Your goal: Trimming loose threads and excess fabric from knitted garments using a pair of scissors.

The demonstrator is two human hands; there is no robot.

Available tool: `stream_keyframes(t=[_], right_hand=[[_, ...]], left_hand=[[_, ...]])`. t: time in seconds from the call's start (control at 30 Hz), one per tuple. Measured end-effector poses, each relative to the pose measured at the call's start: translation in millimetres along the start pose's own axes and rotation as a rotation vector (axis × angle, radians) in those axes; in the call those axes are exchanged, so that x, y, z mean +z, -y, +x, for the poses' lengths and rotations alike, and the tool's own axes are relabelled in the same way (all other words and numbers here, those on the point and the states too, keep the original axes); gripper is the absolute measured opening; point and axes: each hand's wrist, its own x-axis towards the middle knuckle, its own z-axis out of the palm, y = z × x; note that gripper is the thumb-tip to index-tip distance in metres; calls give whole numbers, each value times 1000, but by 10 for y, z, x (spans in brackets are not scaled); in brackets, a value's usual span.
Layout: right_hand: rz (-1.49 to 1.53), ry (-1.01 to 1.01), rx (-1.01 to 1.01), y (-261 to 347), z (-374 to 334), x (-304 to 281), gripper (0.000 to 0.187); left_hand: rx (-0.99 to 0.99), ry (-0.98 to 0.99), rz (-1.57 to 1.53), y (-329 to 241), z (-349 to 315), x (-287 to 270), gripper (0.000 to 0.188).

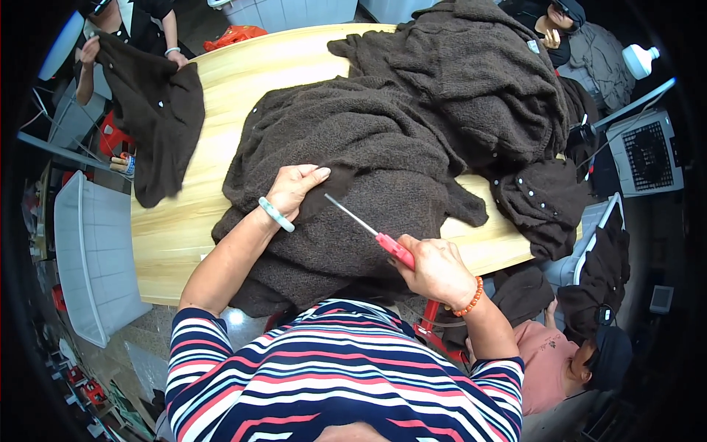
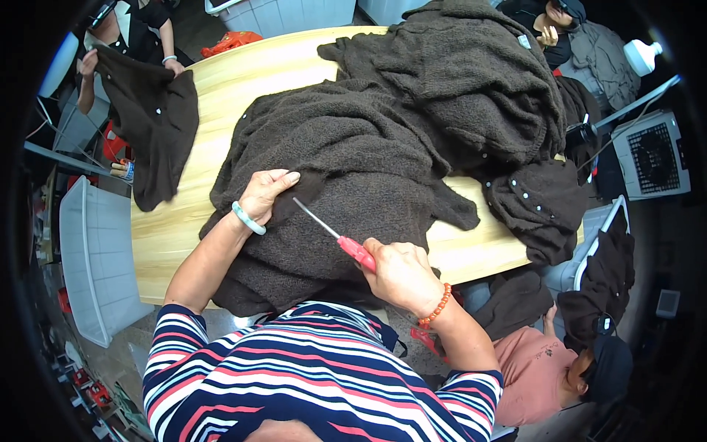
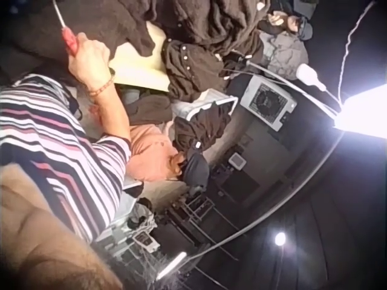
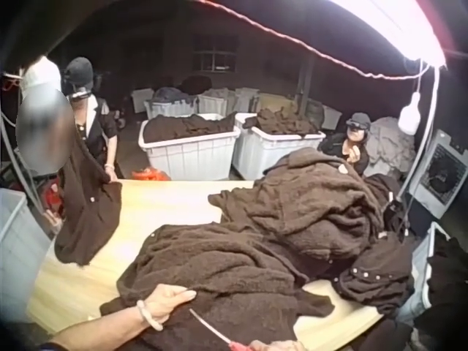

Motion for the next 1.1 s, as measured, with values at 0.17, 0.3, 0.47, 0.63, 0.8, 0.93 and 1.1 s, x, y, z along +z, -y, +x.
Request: stream_keyframes(t=[0.17,0.3,0.47,0.63,0.8,0.93,1.1], right_hand=[[104,-87,26,-184,-100,47,16],[103,-56,50,-153,-142,81,15],[78,-17,-23,16,-34,42,15],[-48,83,-94,270,54,31,16],[-70,72,-138,404,94,104,16],[-14,131,-184,460,112,129,17],[-32,186,-194,565,153,143,20]], left_hand=[[385,-30,1426,-387,-504,-128,37],[220,7,1401,-505,-698,-544,36],[164,31,847,-269,-672,-649,18],[21,-11,636,-118,-607,-608,15],[-22,-102,153,-46,-677,-568,14],[-41,-67,148,-42,-651,-602,11],[-102,-122,-90,55,-669,-638,12]])
